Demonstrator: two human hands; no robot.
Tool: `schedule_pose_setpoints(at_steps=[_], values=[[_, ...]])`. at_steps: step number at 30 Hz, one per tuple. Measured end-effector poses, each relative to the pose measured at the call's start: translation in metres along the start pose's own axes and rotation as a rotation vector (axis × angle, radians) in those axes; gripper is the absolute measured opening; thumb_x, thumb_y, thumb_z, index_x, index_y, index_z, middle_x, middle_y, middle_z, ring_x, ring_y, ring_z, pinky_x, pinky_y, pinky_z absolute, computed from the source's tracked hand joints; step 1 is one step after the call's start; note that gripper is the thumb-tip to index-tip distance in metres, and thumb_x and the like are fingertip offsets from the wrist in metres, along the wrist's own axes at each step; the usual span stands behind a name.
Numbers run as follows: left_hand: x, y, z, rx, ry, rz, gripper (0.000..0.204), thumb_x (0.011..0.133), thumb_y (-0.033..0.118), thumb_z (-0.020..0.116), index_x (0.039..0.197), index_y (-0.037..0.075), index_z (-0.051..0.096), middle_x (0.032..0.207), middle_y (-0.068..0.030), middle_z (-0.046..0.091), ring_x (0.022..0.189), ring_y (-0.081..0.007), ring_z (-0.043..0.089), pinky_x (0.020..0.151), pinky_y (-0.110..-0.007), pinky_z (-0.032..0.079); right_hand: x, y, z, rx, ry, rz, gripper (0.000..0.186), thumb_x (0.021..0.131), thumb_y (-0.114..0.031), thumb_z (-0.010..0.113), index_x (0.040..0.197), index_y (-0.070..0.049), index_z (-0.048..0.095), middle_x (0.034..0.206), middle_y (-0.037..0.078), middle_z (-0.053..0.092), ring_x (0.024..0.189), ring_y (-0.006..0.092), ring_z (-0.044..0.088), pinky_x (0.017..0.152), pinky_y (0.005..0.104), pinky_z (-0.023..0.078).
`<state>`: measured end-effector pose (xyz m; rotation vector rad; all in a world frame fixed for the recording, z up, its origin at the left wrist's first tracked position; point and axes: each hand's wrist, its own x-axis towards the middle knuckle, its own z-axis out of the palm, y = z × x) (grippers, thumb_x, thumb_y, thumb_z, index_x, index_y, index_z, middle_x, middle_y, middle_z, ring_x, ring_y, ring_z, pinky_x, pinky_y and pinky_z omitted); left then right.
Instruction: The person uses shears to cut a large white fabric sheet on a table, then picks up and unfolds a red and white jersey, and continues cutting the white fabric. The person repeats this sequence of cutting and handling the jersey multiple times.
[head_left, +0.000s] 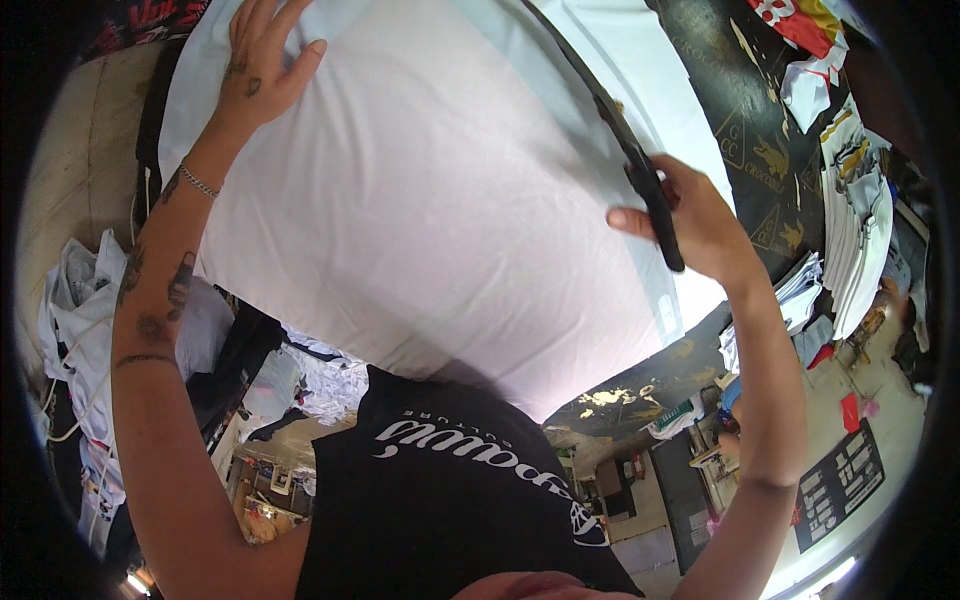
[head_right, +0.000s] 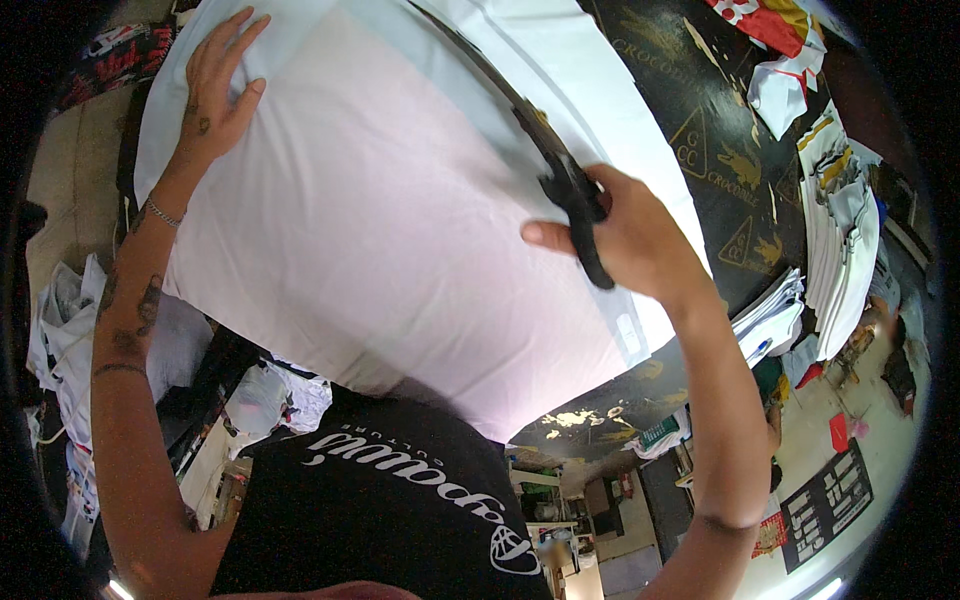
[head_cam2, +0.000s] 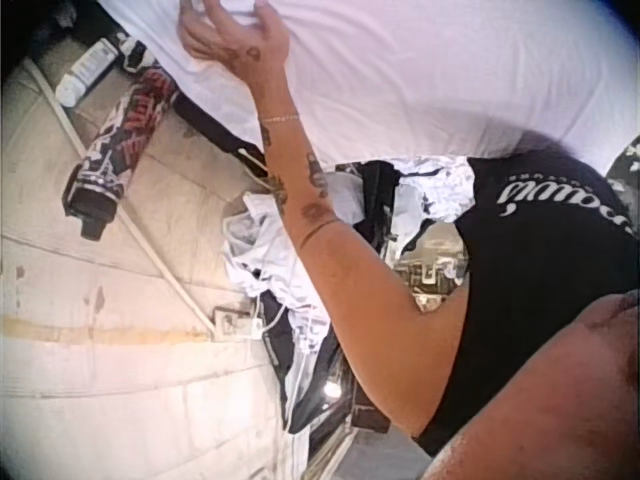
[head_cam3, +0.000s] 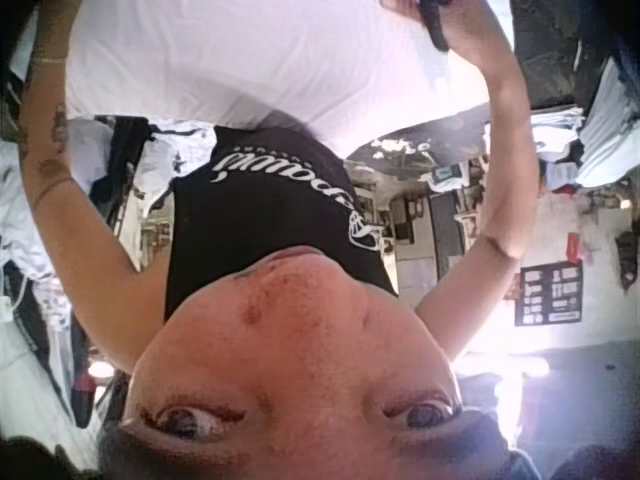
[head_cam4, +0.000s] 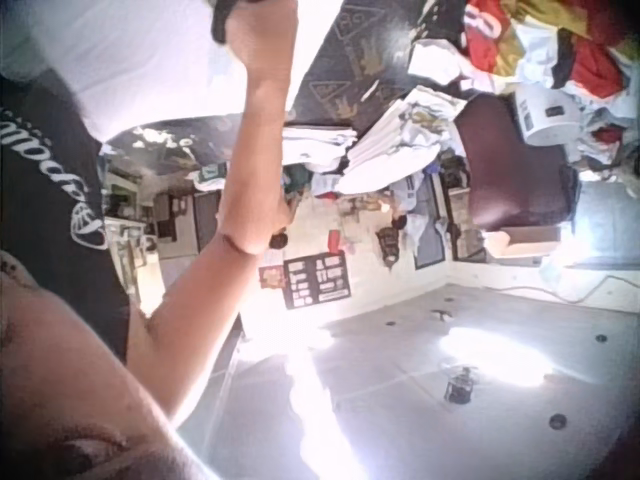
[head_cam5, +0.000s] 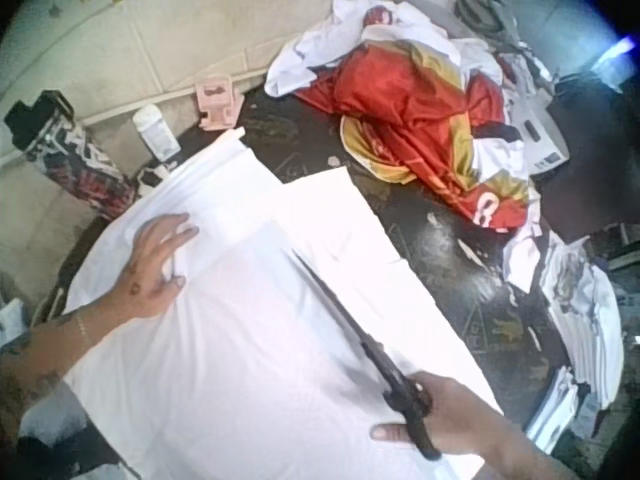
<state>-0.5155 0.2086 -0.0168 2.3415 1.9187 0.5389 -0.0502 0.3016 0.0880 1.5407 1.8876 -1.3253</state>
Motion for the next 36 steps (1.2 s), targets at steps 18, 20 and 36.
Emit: schedule_pose_setpoints(at_steps=[18, 20, 36], values=[[0.013, -0.012, -0.006, -0.097, -0.048, -0.086, 0.046, 0.089, 0.011, 0.060, 0.133, 0.015, 0.070, 0.149, -0.0082, 0.058, 0.140, -0.0284, 0.050, 0.121, -0.049, 0.029, -0.015, 0.017, -0.013, 0.048, 0.148, -0.425, 0.065, 0.081, -0.038, 0.093, 0.130, -0.003, 0.070, 0.106, 0.012, 0.078, 0.094, 0.0214, 0.073, 0.087, 0.0355, 0.056], [0.036, 0.013, -0.005, 0.023, -0.038, -0.189, 0.040, 0.090, 0.008, 0.060, 0.128, 0.012, 0.072, 0.144, -0.0068, 0.061, 0.136, -0.0266, 0.054, 0.121, -0.048, 0.031, -0.074, 0.072, 0.029, 0.179, 0.165, -0.206, 0.064, 0.085, -0.022, 0.091, 0.139, -0.002, 0.063, 0.106, 0.006, 0.076, 0.083, 0.0116, 0.066, 0.083, 0.0302, 0.056], [0.152, 0.174, 0.047, 0.007, -0.569, 0.549, 0.015, 0.083, 0.011, 0.079, 0.081, 0.013, 0.065, 0.171, -0.0031, 0.032, 0.160, -0.0259, 0.025, 0.124, -0.045, 0.035, -0.261, 0.177, 0.374, 0.226, 0.659, 0.276, 0.080, 0.072, 0.009, 0.066, 0.150, -0.005, 0.052, 0.129, 0.026, 0.068, 0.116, 0.0447, 0.066, 0.100, 0.0501, 0.053]])
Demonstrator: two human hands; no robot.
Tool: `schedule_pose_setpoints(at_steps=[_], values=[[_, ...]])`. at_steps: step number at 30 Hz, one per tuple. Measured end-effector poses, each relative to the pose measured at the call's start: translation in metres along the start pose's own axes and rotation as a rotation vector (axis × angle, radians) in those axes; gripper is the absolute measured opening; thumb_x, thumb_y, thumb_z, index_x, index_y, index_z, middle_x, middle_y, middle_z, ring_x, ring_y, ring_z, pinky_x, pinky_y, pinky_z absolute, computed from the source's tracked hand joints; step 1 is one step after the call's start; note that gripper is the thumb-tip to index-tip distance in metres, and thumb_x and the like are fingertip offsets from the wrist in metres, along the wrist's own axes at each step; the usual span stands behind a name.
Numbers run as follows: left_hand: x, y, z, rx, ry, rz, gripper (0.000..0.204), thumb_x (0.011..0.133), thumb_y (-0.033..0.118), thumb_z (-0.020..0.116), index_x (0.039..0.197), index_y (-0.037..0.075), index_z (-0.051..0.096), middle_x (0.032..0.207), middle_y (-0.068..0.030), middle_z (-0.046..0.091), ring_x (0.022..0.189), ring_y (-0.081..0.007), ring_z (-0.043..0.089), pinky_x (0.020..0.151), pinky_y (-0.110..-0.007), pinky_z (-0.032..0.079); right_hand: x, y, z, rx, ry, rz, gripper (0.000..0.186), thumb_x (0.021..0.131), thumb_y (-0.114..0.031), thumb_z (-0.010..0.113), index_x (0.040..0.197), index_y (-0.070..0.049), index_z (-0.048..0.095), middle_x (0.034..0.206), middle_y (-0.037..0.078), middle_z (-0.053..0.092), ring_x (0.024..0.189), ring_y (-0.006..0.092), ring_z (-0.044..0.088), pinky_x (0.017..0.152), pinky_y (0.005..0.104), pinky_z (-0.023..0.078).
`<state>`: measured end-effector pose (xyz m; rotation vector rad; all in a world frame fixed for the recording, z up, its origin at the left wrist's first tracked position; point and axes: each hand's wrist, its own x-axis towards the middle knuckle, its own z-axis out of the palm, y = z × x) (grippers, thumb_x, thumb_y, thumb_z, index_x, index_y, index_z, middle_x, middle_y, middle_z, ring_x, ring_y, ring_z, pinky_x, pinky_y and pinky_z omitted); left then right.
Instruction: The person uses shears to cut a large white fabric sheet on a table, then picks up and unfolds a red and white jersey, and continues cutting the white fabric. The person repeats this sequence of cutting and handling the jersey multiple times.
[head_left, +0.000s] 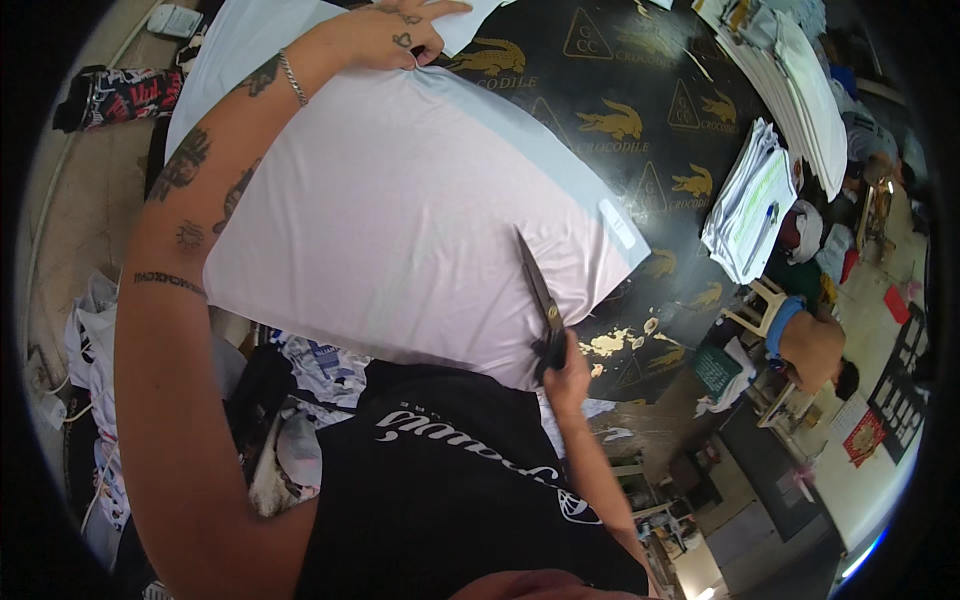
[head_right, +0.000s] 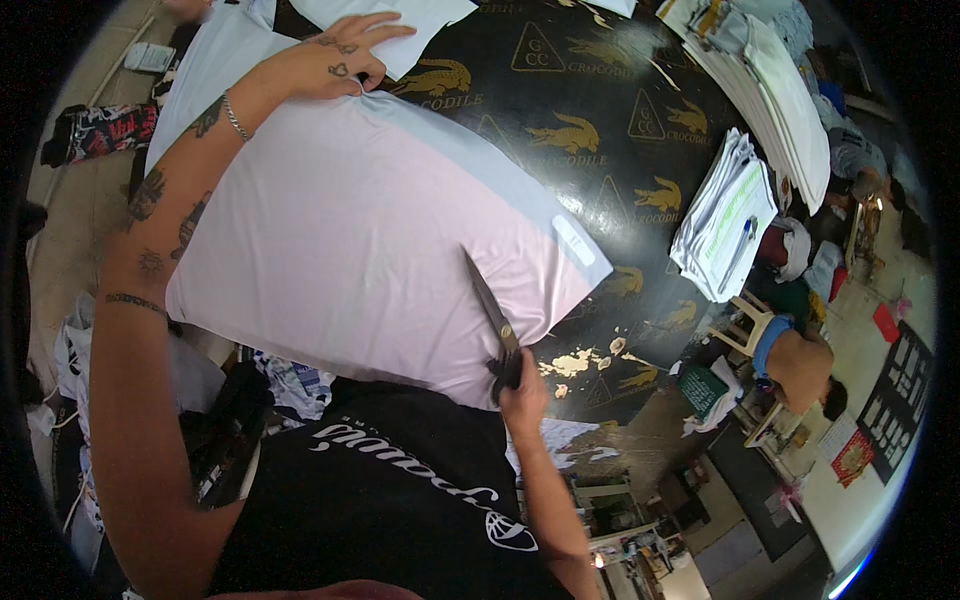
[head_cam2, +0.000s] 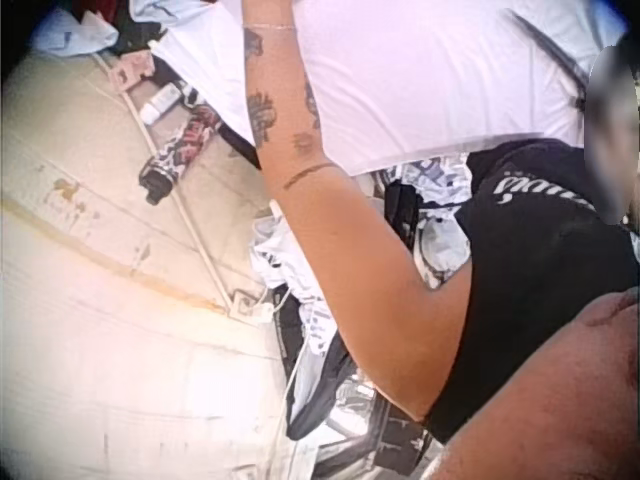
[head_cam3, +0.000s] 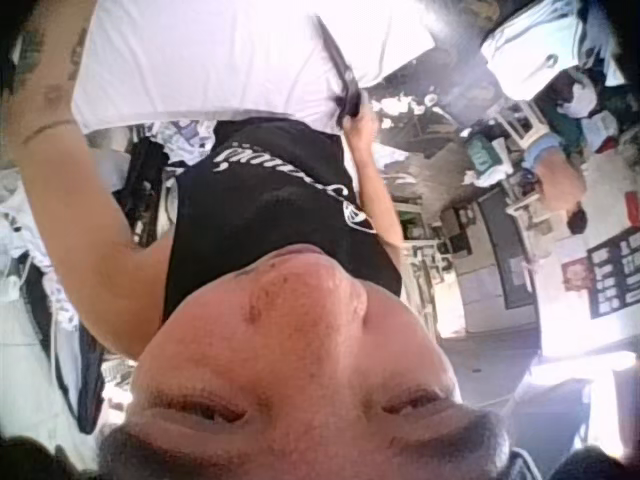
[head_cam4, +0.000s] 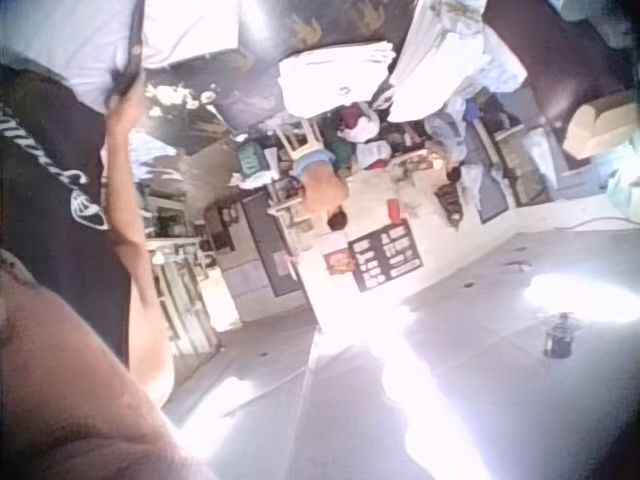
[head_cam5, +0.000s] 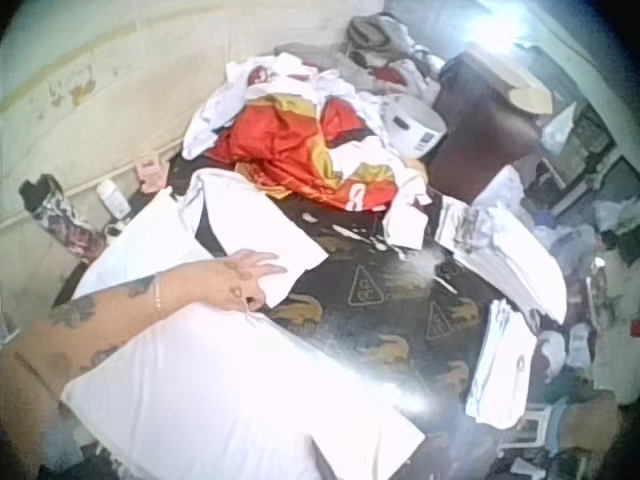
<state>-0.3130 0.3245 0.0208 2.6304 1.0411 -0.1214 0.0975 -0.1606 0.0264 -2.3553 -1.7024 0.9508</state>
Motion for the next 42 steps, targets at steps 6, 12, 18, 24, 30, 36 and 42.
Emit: schedule_pose_setpoints(at_steps=[6, 12, 18, 24, 30, 36, 42], values=[[0.037, -0.020, -0.009, 0.108, 0.322, -0.261, 0.020, 0.094, 0.020, 0.063, 0.112, 0.012, 0.067, 0.136, -0.0208, 0.054, 0.130, -0.0404, 0.048, 0.104, -0.060, 0.038, 0.185, 0.027, -0.194, -0.546, 0.359, -0.167, 0.056, 0.093, -0.016, 0.071, 0.147, -0.009, 0.058, 0.115, 0.023, 0.074, 0.100, 0.0377, 0.075, 0.082, 0.0475, 0.060], [0.002, 0.072, 0.058, 0.013, 0.836, -0.378, 0.049, 0.095, 0.013, 0.061, 0.143, 0.009, 0.056, 0.138, -0.0178, 0.060, 0.130, -0.0374, 0.054, 0.109, -0.052, 0.043, 0.165, 0.048, -0.275, -0.091, 0.195, -0.251, 0.059, 0.089, 0.005, 0.069, 0.146, -0.001, 0.054, 0.097, 0.018, 0.079, 0.090, 0.0260, 0.077, 0.075, 0.0388, 0.058], [-0.167, 0.350, 0.118, -0.274, 0.053, 0.191, 0.057, 0.083, 0.008, 0.069, 0.138, 0.019, 0.069, 0.160, -0.0132, 0.048, 0.145, -0.0327, 0.047, 0.124, -0.056, 0.032, -0.009, 0.136, -0.203, 0.497, -0.573, 0.276, 0.066, 0.093, -0.026, 0.084, 0.144, -0.002, 0.051, 0.113, 0.007, 0.061, 0.094, 0.0161, 0.059, 0.080, 0.0322, 0.051], [-0.150, 0.447, 0.145, -0.501, 0.498, -0.098, 0.037, 0.089, 0.003, 0.069, 0.126, 0.004, 0.070, 0.131, -0.0172, 0.063, 0.127, -0.0359, 0.057, 0.111, -0.052, 0.042, -0.050, 0.222, -0.211, 0.418, -0.921, 0.268, 0.086, 0.085, -0.044, 0.091, 0.148, -0.003, 0.049, 0.109, 0.001, 0.062, 0.089, 0.0107, 0.055, 0.074, 0.0268, 0.044], [-0.107, 0.492, 0.168, -0.333, 0.622, -0.141, 0.035, 0.088, 0.016, 0.076, 0.122, 0.011, 0.073, 0.129, -0.0111, 0.062, 0.123, -0.0306, 0.057, 0.113, -0.056, 0.038, 0.007, 0.215, -0.213, 0.430, -0.976, -0.015, 0.082, 0.086, -0.047, 0.089, 0.145, -0.004, 0.052, 0.104, 0.000, 0.063, 0.088, 0.0103, 0.054, 0.075, 0.0274, 0.044], [-0.126, 0.503, 0.193, -0.261, 0.757, -0.237, 0.029, 0.083, 0.012, 0.082, 0.112, 0.012, 0.078, 0.103, -0.0024, 0.067, 0.103, -0.0241, 0.062, 0.100, -0.044, 0.043, 0.048, 0.165, -0.174, 0.334, -1.081, -0.091, 0.077, 0.085, -0.047, 0.090, 0.140, -0.007, 0.055, 0.102, 0.001, 0.064, 0.091, 0.0117, 0.057, 0.078, 0.0283, 0.046], [-0.118, 0.508, 0.194, -0.197, 0.852, -0.234, 0.026, 0.080, 0.012, 0.085, 0.106, 0.016, 0.081, 0.097, 0.0034, 0.068, 0.095, -0.0182, 0.062, 0.097, -0.042, 0.042, 0.059, 0.150, -0.151, 0.120, -0.908, -0.109, 0.068, 0.080, -0.037, 0.096, 0.128, -0.001, 0.065, 0.078, -0.002, 0.064, 0.066, 0.0079, 0.057, 0.061, 0.0263, 0.044]])
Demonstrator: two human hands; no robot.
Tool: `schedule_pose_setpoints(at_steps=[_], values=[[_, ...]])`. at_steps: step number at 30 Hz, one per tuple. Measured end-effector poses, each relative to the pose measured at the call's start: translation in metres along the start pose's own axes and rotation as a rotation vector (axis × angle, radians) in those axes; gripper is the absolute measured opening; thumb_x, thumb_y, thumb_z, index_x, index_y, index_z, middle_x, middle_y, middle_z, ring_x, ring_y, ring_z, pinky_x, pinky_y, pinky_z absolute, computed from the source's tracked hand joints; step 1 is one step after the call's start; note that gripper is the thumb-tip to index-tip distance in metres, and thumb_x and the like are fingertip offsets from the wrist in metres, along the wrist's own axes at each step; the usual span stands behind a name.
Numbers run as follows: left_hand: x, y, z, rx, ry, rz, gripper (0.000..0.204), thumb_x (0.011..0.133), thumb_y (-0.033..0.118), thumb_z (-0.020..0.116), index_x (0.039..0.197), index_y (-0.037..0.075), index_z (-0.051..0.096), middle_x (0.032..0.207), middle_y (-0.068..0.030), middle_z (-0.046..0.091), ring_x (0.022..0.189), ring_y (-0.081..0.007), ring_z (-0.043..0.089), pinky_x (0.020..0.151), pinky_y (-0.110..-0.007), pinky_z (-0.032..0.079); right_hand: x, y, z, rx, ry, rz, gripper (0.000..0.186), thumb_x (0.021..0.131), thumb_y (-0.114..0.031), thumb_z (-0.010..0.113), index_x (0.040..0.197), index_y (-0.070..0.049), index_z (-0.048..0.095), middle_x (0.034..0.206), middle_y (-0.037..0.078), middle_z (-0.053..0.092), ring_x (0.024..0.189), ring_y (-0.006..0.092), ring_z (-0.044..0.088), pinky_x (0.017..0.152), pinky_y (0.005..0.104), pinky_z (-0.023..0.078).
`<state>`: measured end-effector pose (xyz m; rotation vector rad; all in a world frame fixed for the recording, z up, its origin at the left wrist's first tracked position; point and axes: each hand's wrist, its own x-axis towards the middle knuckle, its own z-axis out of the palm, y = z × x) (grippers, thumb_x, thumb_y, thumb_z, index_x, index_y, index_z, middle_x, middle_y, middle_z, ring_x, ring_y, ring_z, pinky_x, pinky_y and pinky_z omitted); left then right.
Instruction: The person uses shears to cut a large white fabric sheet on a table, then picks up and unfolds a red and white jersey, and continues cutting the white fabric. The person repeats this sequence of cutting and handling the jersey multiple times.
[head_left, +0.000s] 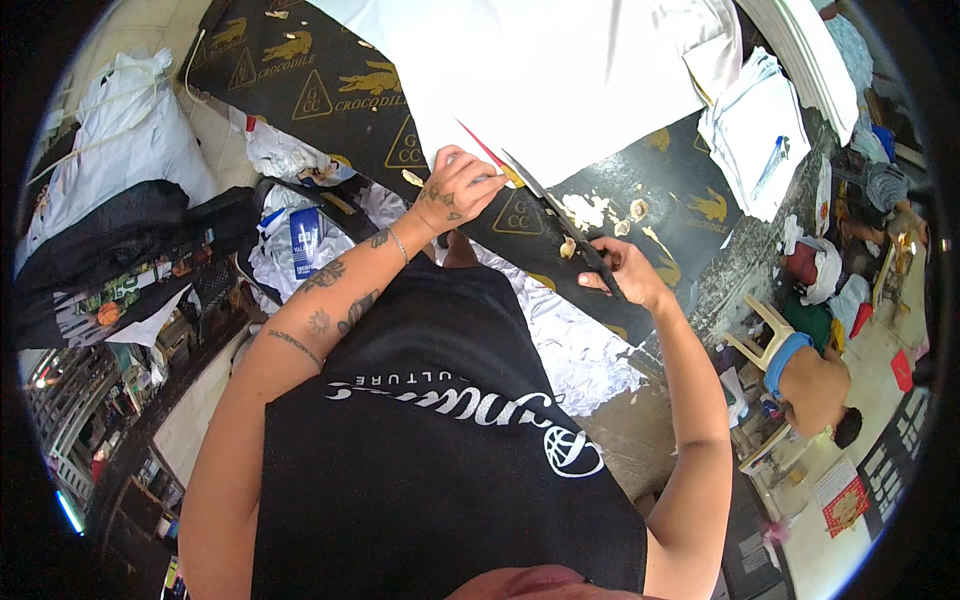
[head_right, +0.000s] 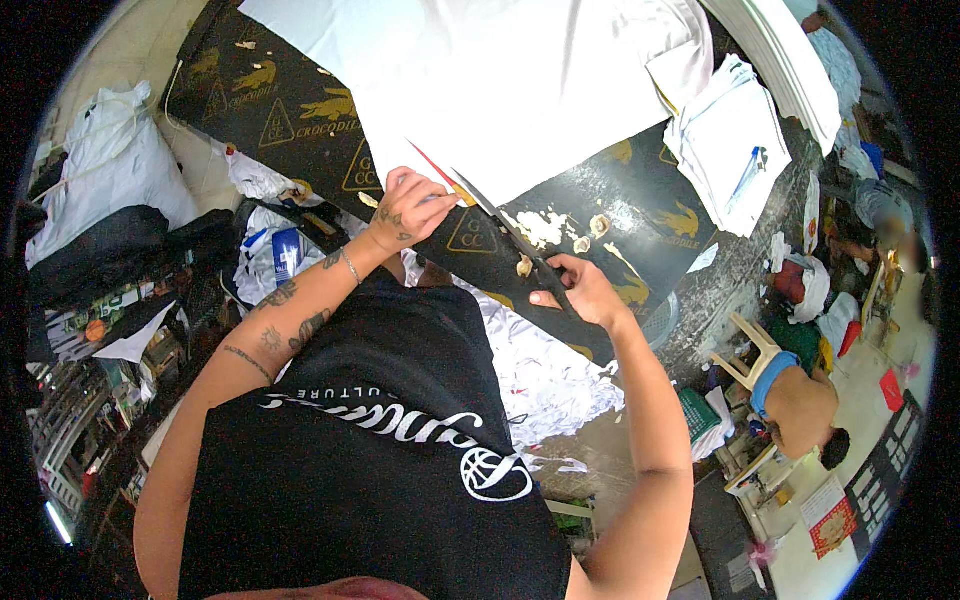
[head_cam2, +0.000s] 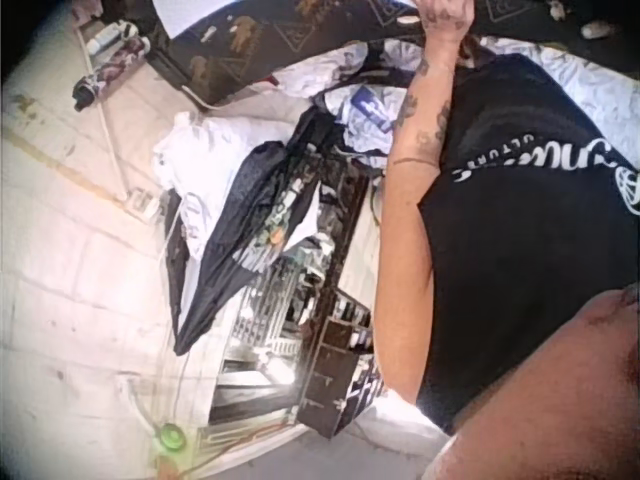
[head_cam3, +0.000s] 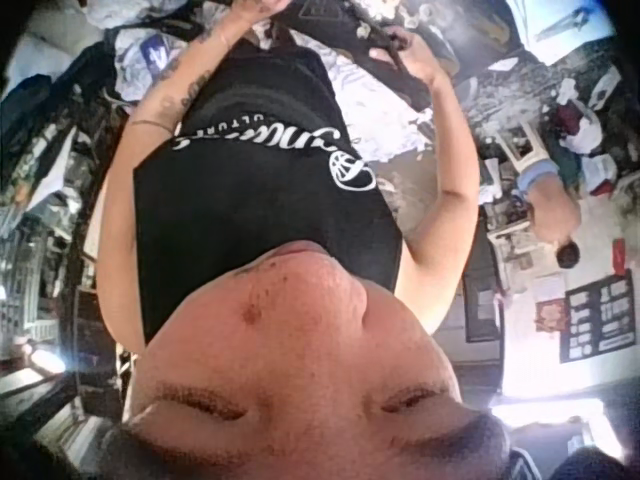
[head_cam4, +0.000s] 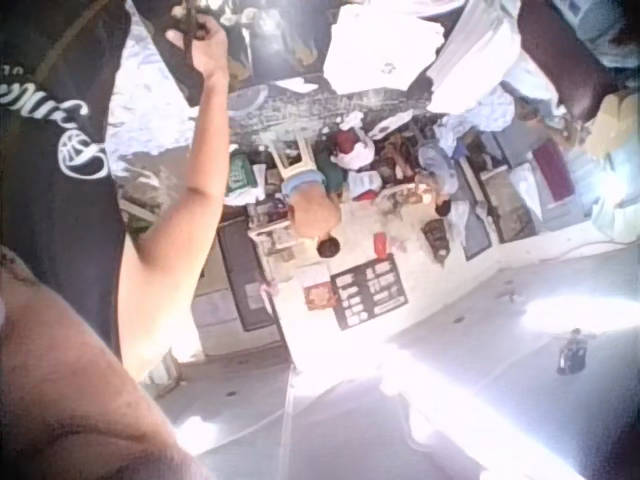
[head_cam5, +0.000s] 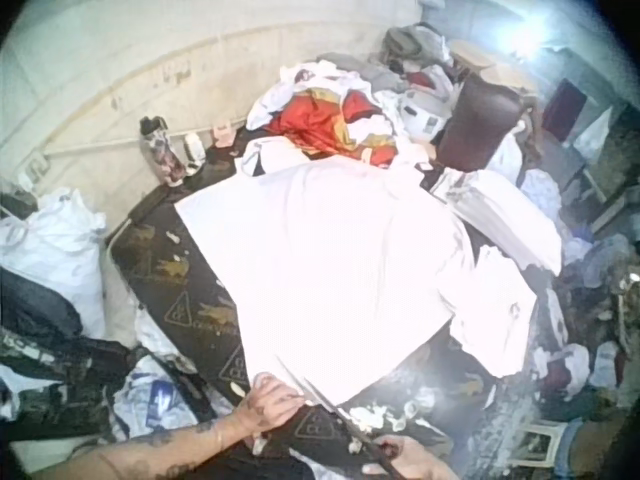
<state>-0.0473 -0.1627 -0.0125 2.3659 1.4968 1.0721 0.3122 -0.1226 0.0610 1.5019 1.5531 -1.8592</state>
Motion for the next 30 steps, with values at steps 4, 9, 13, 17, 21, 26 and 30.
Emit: schedule_pose_setpoints(at_steps=[4, 9, 13, 17, 21, 26, 30], values=[[-0.002, -0.001, -0.004, 0.024, -0.082, 0.000, 0.023, 0.083, 0.014, 0.082, 0.106, 0.017, 0.081, 0.097, 0.0051, 0.070, 0.091, -0.0167, 0.063, 0.095, -0.041, 0.041, 0.000, -0.014, 0.001, 0.082, 0.006, 0.001, 0.063, 0.078, -0.034, 0.097, 0.123, 0.000, 0.068, 0.067, -0.003, 0.062, 0.058, 0.0063, 0.055, 0.055, 0.0263, 0.041], [-0.007, -0.004, 0.000, 0.022, -0.058, 0.014, 0.026, 0.084, 0.014, 0.080, 0.110, 0.017, 0.082, 0.094, 0.0068, 0.070, 0.087, -0.0143, 0.063, 0.092, -0.038, 0.042, 0.009, -0.038, 0.003, 0.126, -0.045, 0.031, 0.059, 0.080, -0.035, 0.096, 0.121, -0.001, 0.071, 0.074, -0.001, 0.066, 0.066, 0.0069, 0.058, 0.060, 0.0269, 0.043], [-0.007, -0.004, 0.001, -0.012, -0.046, 0.017, 0.027, 0.083, 0.012, 0.078, 0.110, 0.016, 0.081, 0.096, 0.0062, 0.070, 0.088, -0.0141, 0.064, 0.090, -0.037, 0.046, 0.021, -0.051, 0.003, 0.075, -0.063, 0.025, 0.070, 0.077, -0.042, 0.096, 0.125, 0.002, 0.069, 0.080, 0.003, 0.072, 0.068, 0.0110, 0.062, 0.064, 0.0274, 0.048], [-0.006, -0.005, -0.002, -0.001, -0.083, 0.036, 0.028, 0.083, 0.012, 0.075, 0.111, 0.015, 0.080, 0.099, 0.0038, 0.071, 0.089, -0.0159, 0.065, 0.091, -0.038, 0.048, 0.036, -0.072, 0.006, 0.035, -0.027, 0.026, 0.074, 0.077, -0.049, 0.095, 0.123, 0.004, 0.069, 0.084, 0.006, 0.072, 0.070, 0.0122, 0.064, 0.063, 0.0271, 0.050], [-0.009, -0.006, -0.002, -0.012, -0.117, 0.043, 0.028, 0.083, 0.012, 0.074, 0.111, 0.014, 0.080, 0.100, 0.0024, 0.072, 0.092, -0.0169, 0.065, 0.088, -0.036, 0.049, 0.048, -0.101, 0.011, 0.092, -0.011, -0.013, 0.068, 0.078, -0.047, 0.095, 0.116, 0.003, 0.071, 0.075, 0.003, 0.067, 0.065, 0.0109, 0.062, 0.060, 0.0267, 0.048], [-0.010, -0.008, 0.001, -0.047, -0.093, 0.030, 0.020, 0.085, 0.015, 0.069, 0.103, 0.015, 0.079, 0.099, 0.0036, 0.069, 0.093, -0.0151, 0.064, 0.086, -0.034, 0.049, 0.062, -0.128, 0.013, 0.022, -0.007, 0.016, 0.069, 0.081, -0.054, 0.091, 0.114, 0.004, 0.071, 0.081, 0.005, 0.067, 0.071, 0.0123, 0.063, 0.062, 0.0280, 0.049], [-0.008, -0.009, -0.001, -0.114, -0.099, 0.021, 0.016, 0.083, 0.015, 0.072, 0.099, 0.014, 0.078, 0.097, 0.0022, 0.070, 0.091, -0.0172, 0.065, 0.083, -0.035, 0.049, 0.073, -0.142, 0.017, 0.061, -0.036, -0.021, 0.067, 0.078, -0.050, 0.095, 0.113, 0.003, 0.073, 0.072, 0.002, 0.065, 0.062, 0.0102, 0.060, 0.057, 0.0274, 0.046]])
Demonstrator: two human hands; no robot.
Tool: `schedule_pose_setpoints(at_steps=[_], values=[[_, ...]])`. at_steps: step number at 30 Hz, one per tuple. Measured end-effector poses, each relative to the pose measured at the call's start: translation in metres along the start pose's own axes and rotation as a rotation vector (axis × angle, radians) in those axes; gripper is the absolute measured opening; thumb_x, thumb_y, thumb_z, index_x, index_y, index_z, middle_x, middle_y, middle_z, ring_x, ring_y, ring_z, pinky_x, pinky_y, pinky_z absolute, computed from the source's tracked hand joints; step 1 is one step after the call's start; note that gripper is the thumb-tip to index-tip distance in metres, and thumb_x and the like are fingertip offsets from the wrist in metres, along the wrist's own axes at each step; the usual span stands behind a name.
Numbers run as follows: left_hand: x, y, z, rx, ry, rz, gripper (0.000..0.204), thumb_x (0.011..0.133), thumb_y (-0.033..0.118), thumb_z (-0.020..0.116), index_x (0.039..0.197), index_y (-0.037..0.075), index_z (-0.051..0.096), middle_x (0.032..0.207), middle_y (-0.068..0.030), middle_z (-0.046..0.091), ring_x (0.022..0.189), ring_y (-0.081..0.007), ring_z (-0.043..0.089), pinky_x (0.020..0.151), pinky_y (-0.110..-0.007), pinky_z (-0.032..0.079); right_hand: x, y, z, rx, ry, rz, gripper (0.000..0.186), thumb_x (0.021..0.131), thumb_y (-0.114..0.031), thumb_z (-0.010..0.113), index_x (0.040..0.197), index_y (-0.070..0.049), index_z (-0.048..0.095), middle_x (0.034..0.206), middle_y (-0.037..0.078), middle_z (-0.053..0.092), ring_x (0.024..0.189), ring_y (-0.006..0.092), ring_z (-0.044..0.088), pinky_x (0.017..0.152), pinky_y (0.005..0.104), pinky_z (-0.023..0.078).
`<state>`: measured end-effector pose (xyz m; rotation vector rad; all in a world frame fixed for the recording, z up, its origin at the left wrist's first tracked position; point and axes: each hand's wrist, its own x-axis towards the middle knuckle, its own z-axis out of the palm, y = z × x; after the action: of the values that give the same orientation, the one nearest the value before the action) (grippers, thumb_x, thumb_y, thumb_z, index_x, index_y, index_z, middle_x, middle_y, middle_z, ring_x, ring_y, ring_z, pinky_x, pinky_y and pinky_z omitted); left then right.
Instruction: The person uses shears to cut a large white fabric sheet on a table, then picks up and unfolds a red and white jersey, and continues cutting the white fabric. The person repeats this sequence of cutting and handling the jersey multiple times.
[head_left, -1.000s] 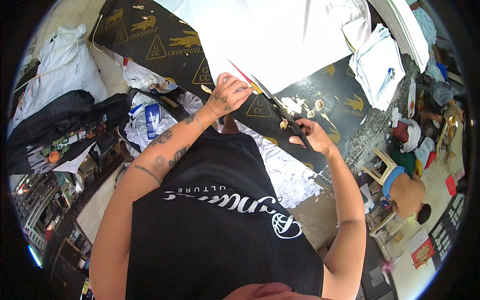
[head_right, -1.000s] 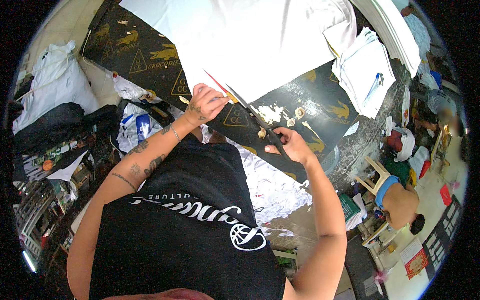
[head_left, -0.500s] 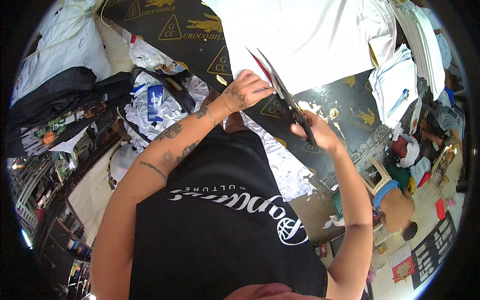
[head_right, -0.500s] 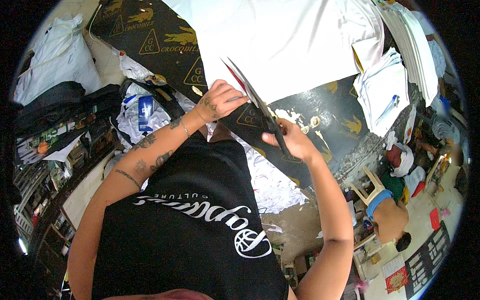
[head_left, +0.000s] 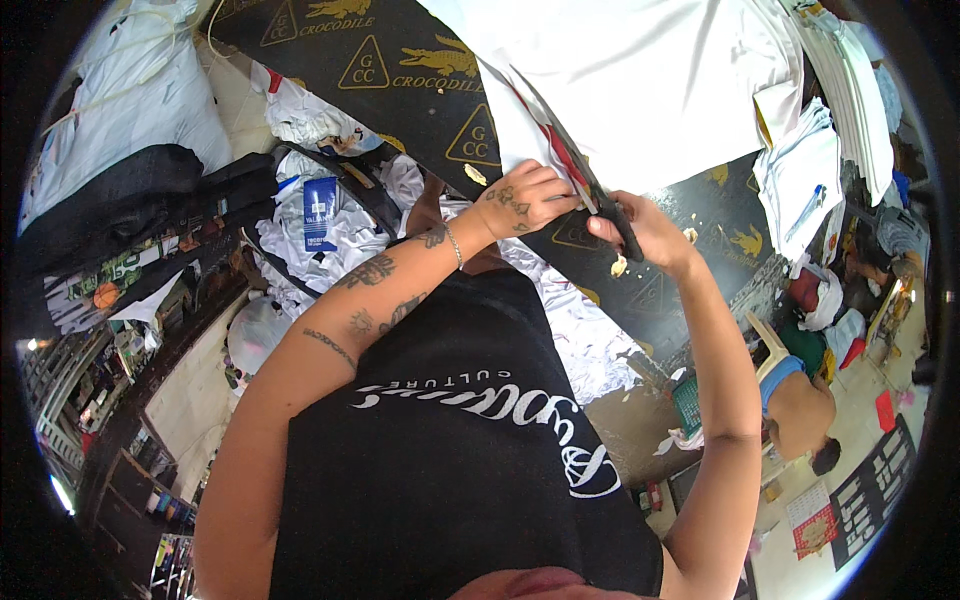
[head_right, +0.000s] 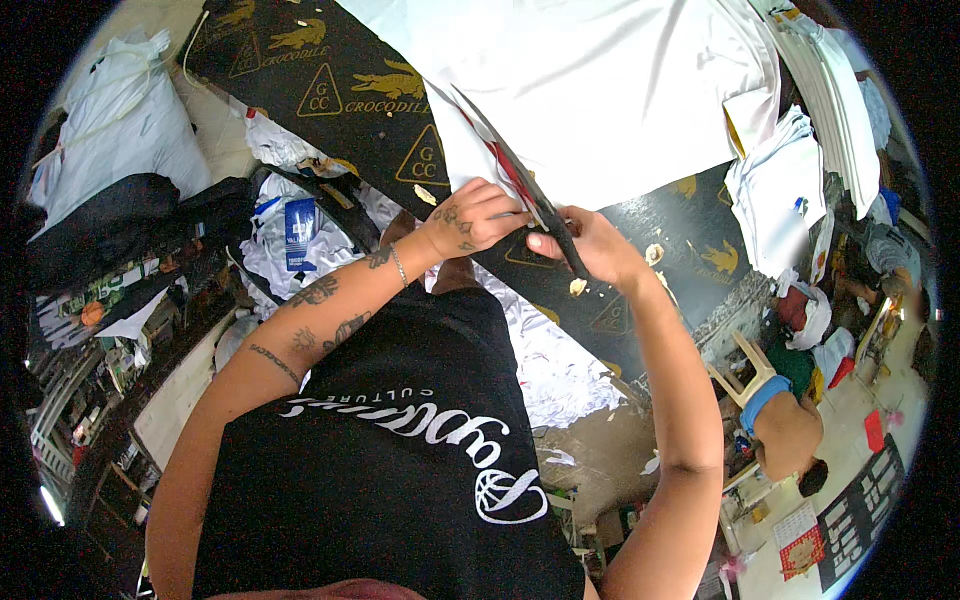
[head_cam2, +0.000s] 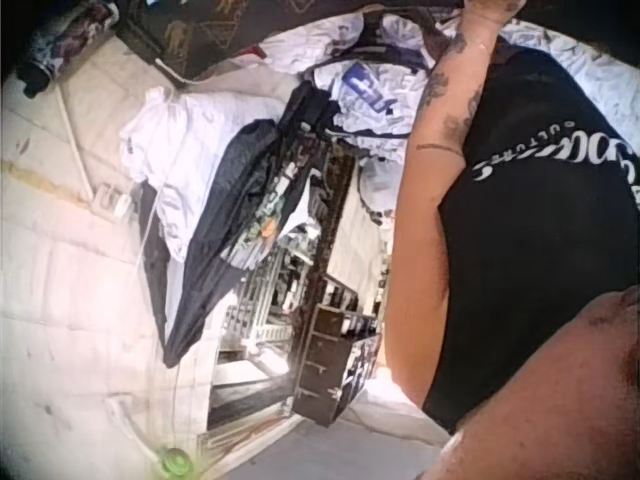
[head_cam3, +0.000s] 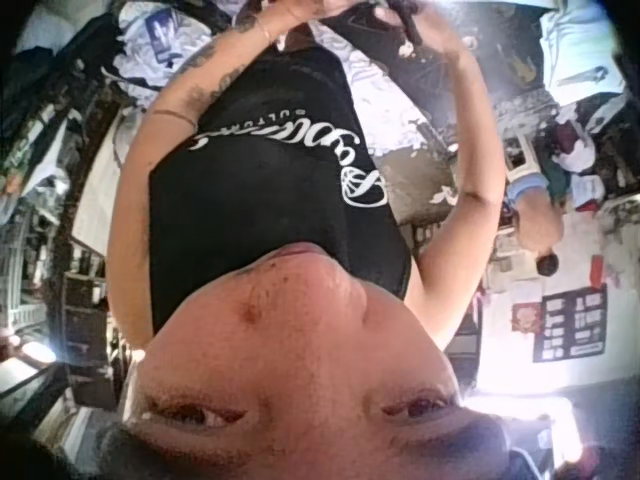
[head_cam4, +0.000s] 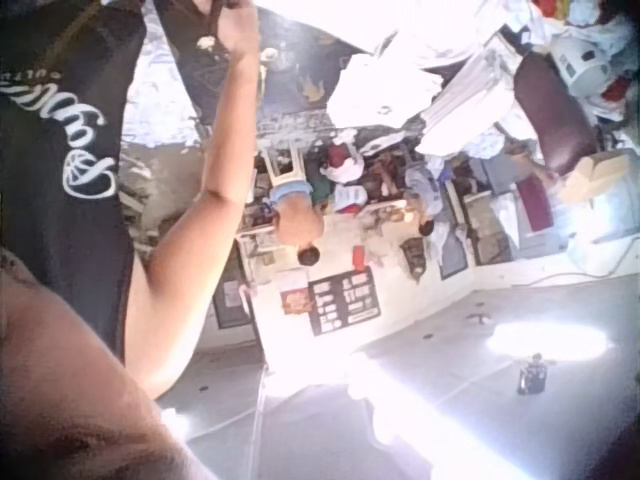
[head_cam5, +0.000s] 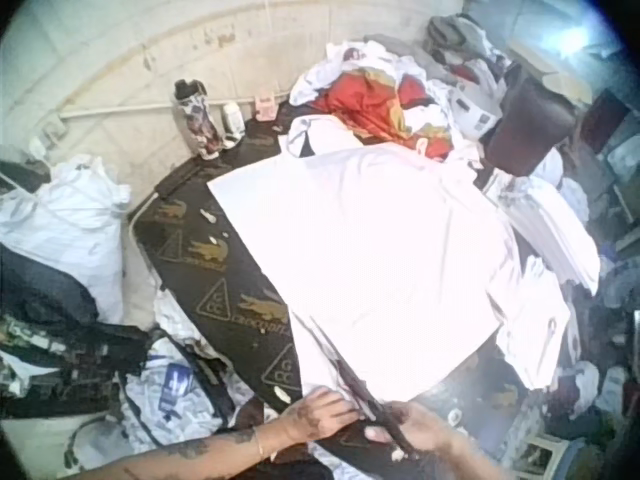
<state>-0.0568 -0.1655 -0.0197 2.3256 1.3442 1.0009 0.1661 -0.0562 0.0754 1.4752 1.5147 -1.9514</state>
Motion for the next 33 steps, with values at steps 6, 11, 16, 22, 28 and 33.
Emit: schedule_pose_setpoints(at_steps=[6, 11, 16, 22, 28, 33], values=[[-0.007, -0.006, 0.004, -0.037, -0.068, 0.005, 0.010, 0.085, 0.014, 0.070, 0.092, 0.015, 0.077, 0.098, 0.0018, 0.069, 0.095, -0.0178, 0.066, 0.084, -0.036, 0.050, 0.017, -0.021, 0.003, 0.006, 0.009, 0.022, 0.082, 0.075, -0.056, 0.094, 0.125, 0.004, 0.069, 0.083, 0.004, 0.067, 0.065, 0.0101, 0.060, 0.055, 0.0253, 0.044], [0.002, -0.011, -0.007, -0.298, 0.005, -0.085, 0.011, 0.089, 0.012, 0.075, 0.099, 0.012, 0.078, 0.098, -0.0039, 0.071, 0.088, -0.0225, 0.069, 0.082, -0.040, 0.054, 0.035, -0.035, -0.003, -0.017, 0.020, -0.002, 0.081, 0.077, -0.056, 0.093, 0.129, 0.001, 0.070, 0.080, 0.003, 0.065, 0.066, 0.0097, 0.059, 0.057, 0.0261, 0.044], [0.002, -0.082, -0.126, -0.388, 0.311, -0.499, 0.006, 0.095, 0.008, 0.069, 0.099, 0.004, 0.071, 0.096, -0.0113, 0.071, 0.087, -0.0280, 0.071, 0.080, -0.042, 0.057, 0.023, -0.040, 0.002, -0.254, 0.067, 0.019, 0.089, 0.076, -0.061, 0.091, 0.137, -0.001, 0.066, 0.091, 0.010, 0.072, 0.082, 0.0183, 0.069, 0.073, 0.0330, 0.053], [-0.003, -0.214, -0.218, 0.188, 0.609, -0.323, 0.042, 0.093, -0.002, 0.056, 0.135, 0.000, 0.060, 0.127, -0.0203, 0.060, 0.116, -0.0384, 0.059, 0.110, -0.048, 0.044, -0.023, -0.005, 0.108, 0.131, 0.042, 0.088, 0.098, 0.084, -0.049, 0.090, 0.153, -0.002, 0.039, 0.141, 0.020, 0.063, 0.126, 0.0281, 0.061, 0.106, 0.0424, 0.048], [0.040, -0.239, -0.162, 0.133, -0.207, 0.219, 0.056, 0.094, 0.014, 0.066, 0.149, 0.016, 0.058, 0.143, -0.0121, 0.056, 0.134, -0.0322, 0.053, 0.116, -0.052, 0.039, 0.060, -0.058, 0.240, 0.653, 0.355, -0.120, 0.092, 0.089, -0.053, 0.084, 0.149, 0.004, 0.042, 0.136, 0.018, 0.063, 0.125, 0.0261, 0.058, 0.109, 0.0404, 0.046], [0.046, -0.242, -0.162, 0.179, -0.285, 0.251, 0.057, 0.093, 0.022, 0.069, 0.150, 0.024, 0.059, 0.145, -0.0081, 0.056, 0.136, -0.0285, 0.052, 0.119, -0.051, 0.037, 0.147, -0.167, 0.263, 0.963, 0.605, -0.079, 0.087, 0.092, -0.054, 0.081, 0.143, 0.004, 0.040, 0.101, 0.008, 0.057, 0.081, 0.0151, 0.060, 0.067, 0.0341, 0.052]])
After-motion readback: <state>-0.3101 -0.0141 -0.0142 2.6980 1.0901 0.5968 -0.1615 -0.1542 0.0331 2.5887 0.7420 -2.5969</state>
